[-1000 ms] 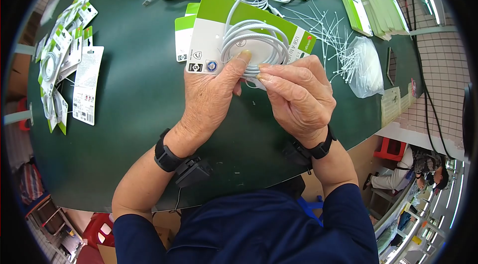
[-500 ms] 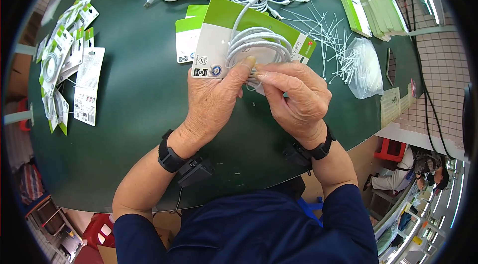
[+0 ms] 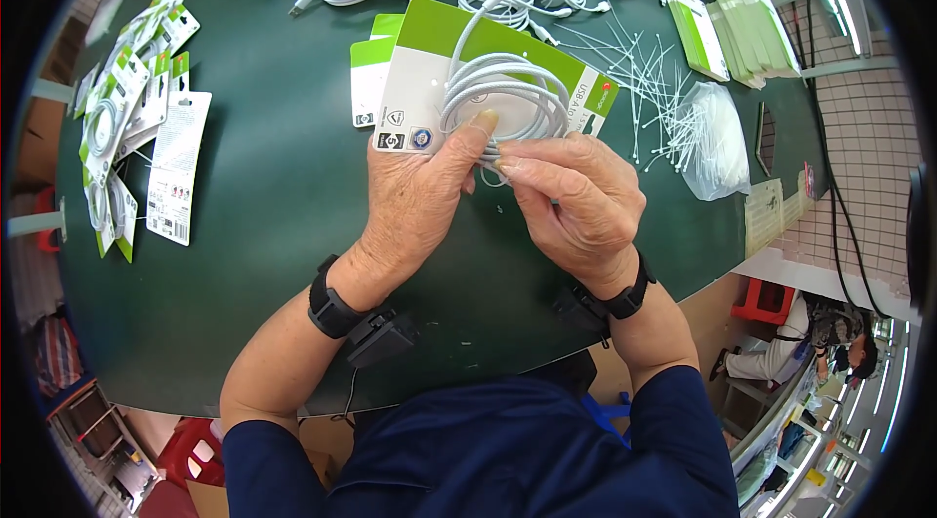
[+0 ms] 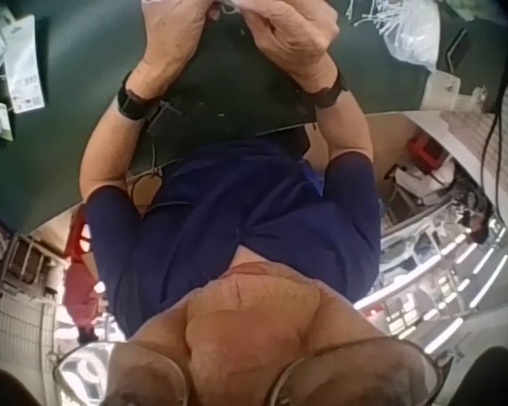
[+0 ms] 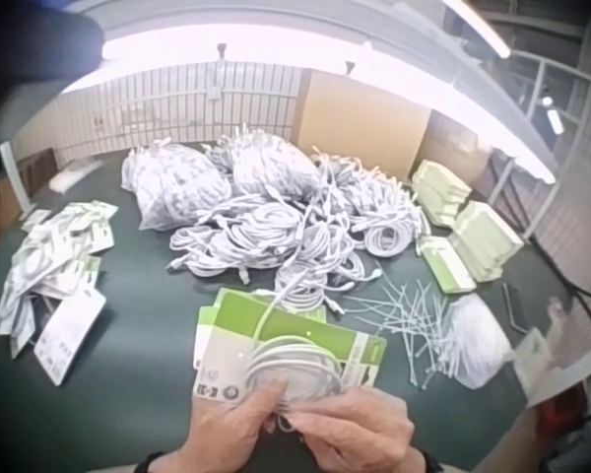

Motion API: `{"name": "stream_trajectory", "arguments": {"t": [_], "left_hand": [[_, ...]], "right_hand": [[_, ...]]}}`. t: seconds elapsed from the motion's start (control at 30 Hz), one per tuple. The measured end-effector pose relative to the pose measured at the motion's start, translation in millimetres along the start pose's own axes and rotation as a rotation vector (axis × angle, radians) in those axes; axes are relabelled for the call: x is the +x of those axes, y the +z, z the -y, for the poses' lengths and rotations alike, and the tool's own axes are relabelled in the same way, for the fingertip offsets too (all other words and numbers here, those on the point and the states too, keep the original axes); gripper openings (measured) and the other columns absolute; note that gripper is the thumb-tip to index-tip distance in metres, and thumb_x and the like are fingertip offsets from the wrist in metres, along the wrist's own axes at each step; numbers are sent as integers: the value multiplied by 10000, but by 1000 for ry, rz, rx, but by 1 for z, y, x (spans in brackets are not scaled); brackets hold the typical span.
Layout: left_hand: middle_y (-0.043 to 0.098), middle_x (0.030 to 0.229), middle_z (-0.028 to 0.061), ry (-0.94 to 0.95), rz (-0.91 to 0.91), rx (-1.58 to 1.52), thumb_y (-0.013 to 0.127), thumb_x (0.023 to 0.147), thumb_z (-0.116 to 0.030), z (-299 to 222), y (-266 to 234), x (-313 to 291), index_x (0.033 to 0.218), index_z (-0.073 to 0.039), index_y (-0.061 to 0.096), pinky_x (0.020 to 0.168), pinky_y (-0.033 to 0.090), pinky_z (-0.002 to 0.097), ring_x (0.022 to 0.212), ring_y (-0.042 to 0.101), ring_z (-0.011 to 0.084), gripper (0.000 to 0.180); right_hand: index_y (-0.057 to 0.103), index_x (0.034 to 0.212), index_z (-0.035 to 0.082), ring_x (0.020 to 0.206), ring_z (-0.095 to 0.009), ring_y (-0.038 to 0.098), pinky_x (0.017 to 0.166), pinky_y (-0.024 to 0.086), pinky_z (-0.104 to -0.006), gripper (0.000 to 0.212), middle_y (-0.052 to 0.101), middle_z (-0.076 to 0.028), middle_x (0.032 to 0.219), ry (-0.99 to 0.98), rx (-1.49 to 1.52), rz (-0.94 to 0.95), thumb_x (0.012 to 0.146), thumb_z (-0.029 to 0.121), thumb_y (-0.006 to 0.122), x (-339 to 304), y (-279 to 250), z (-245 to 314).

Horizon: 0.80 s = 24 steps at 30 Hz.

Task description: The person packages a USB cable by placing it onto a cardboard backing and threading a plastic tie through the holes to secure it. After pulling the tie tight, the person sets the finished package aside and repeats the process with another cable.

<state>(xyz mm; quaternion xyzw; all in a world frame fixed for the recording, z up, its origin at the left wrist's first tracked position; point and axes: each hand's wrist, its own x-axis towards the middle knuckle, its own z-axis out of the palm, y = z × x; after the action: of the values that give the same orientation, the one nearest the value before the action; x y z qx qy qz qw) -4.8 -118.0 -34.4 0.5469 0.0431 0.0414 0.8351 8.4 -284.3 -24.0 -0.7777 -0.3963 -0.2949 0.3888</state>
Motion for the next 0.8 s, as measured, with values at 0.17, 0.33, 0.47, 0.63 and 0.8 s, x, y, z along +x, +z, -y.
{"name": "stream_trajectory", "arguments": {"t": [0.17, 0.33, 0.47, 0.63, 0.8], "left_hand": [[664, 796, 17, -15, 27, 51, 731, 899, -108, 1, -2, 0, 1074, 0, 654, 482, 441, 202, 583, 557, 51, 219], [659, 773, 6, -26, 40, 88, 728, 903, -118, 1, 2, -2, 1048, -7, 667, 487, 430, 205, 585, 557, 49, 192], [655, 762, 1, -32, 32, 122, 726, 905, -122, 6, 1, -2, 1029, -13, 677, 489, 420, 209, 582, 552, 47, 173], [654, 759, -3, -23, 37, 117, 721, 913, -126, 13, -4, -3, 1023, -17, 684, 489, 415, 210, 575, 544, 45, 159], [651, 763, -6, -17, 45, 40, 716, 924, -129, 15, -2, -2, 1020, -17, 686, 493, 417, 209, 579, 544, 48, 150]], "right_hand": [[708, 927, 50, 713, -219, 707, 630, 550, -296, 250, 747, -108, 880, 29, -9, -19, 738, -106, 759, 2, 2, 0], [702, 905, 43, 715, -224, 714, 622, 556, -299, 239, 736, -101, 849, 230, 84, -26, 732, -116, 746, 6, 3, 3], [694, 896, 42, 698, -226, 707, 605, 555, -304, 230, 720, -101, 826, 242, 1, 65, 726, -104, 751, 5, 1, 4], [693, 889, 52, 670, -233, 692, 585, 544, -313, 218, 716, -103, 846, 114, -45, 82, 721, -69, 761, 1, 1, 2], [699, 894, 65, 670, -243, 684, 566, 532, -324, 209, 704, -89, 871, 107, -115, 104, 720, -31, 765, 2, 0, 6]]}}
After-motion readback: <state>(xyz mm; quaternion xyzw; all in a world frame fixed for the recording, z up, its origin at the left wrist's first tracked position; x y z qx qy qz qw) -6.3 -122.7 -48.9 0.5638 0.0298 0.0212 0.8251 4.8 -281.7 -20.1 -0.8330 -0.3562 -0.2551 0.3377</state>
